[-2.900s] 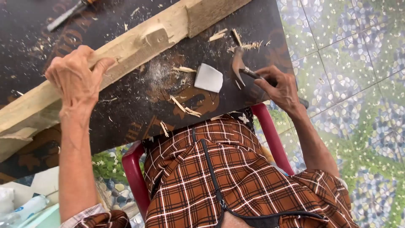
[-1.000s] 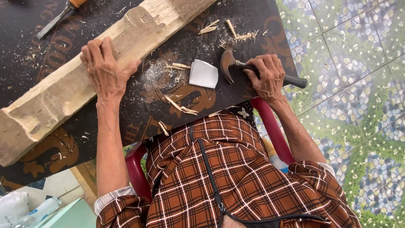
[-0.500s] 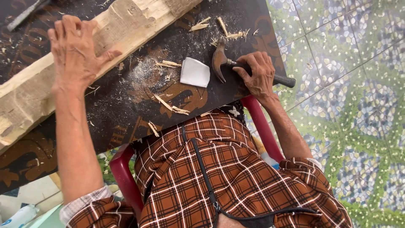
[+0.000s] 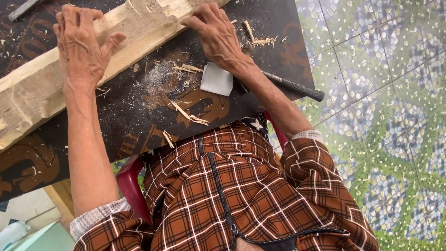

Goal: Carving a design into a wooden plank using a hammer and chisel, followed by sanding the surface.

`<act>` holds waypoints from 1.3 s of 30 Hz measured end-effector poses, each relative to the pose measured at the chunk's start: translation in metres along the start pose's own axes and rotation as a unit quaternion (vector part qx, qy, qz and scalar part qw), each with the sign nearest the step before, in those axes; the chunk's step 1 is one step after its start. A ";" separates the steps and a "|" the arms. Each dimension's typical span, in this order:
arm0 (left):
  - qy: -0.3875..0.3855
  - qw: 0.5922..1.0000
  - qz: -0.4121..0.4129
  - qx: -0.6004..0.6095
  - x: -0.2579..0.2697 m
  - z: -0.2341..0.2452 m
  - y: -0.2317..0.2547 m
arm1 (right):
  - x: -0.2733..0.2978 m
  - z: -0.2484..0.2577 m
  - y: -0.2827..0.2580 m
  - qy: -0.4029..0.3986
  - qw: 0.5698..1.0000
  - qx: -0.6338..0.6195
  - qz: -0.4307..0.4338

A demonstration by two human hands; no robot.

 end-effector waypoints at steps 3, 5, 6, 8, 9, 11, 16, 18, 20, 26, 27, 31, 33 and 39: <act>0.003 1.000 0.012 -0.012 -0.001 -0.002 -0.002 | -0.002 -0.019 0.000 -0.011 0.999 0.032 -0.012; 0.001 1.000 0.011 -0.006 0.000 0.000 0.000 | -0.002 -0.031 -0.010 -0.025 0.997 0.060 -0.033; -0.001 1.000 0.008 -0.002 -0.001 0.001 0.001 | -0.002 -0.038 -0.014 -0.038 0.994 0.088 -0.055; 0.001 1.000 0.005 -0.005 0.000 0.000 0.001 | -0.001 -0.045 -0.024 -0.045 0.993 0.095 -0.055; 0.001 1.000 0.003 -0.008 -0.001 0.000 0.001 | -0.001 -0.049 -0.029 -0.052 0.992 0.101 -0.054; 0.001 1.000 0.003 -0.010 0.000 -0.002 0.000 | 0.001 -0.052 -0.030 -0.059 0.993 0.093 -0.046; -0.001 1.000 0.017 -0.018 0.000 -0.003 -0.003 | 0.008 -0.028 -0.014 -0.069 0.997 0.014 -0.013; 0.008 0.999 0.008 -0.046 0.003 -0.008 -0.003 | 0.023 -0.004 0.002 -0.037 0.994 -0.083 -0.053; 0.008 0.999 -0.004 -0.047 0.004 0.000 0.003 | 0.039 0.007 0.001 -0.067 0.989 -0.114 -0.065; -0.006 0.995 -0.007 -0.099 0.007 -0.009 0.008 | 0.077 -0.011 -0.005 -0.214 0.974 -0.031 -0.068; -0.013 0.995 0.003 -0.098 0.008 -0.012 0.007 | 0.083 -0.019 -0.004 -0.244 0.967 -0.022 -0.073; 0.007 0.997 0.007 -0.073 0.014 0.006 0.028 | 0.084 -0.015 -0.005 -0.245 0.953 -0.146 -0.100; 0.010 0.996 0.017 -0.084 0.015 0.008 0.031 | 0.082 -0.014 0.004 -0.231 0.949 -0.177 -0.120; 0.015 0.999 0.024 -0.035 0.015 -0.006 0.017 | 0.018 0.055 0.004 0.010 0.995 -0.093 -0.019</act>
Point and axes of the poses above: each hand's wrist, its own x-axis away from the middle knuckle, its own z-axis out of the back of the hand, y = z × x, the point moved 9 cm from there along -x, towards the middle knuckle, and after that the axes turned 11 degrees about -y, right-handed, at the moved point
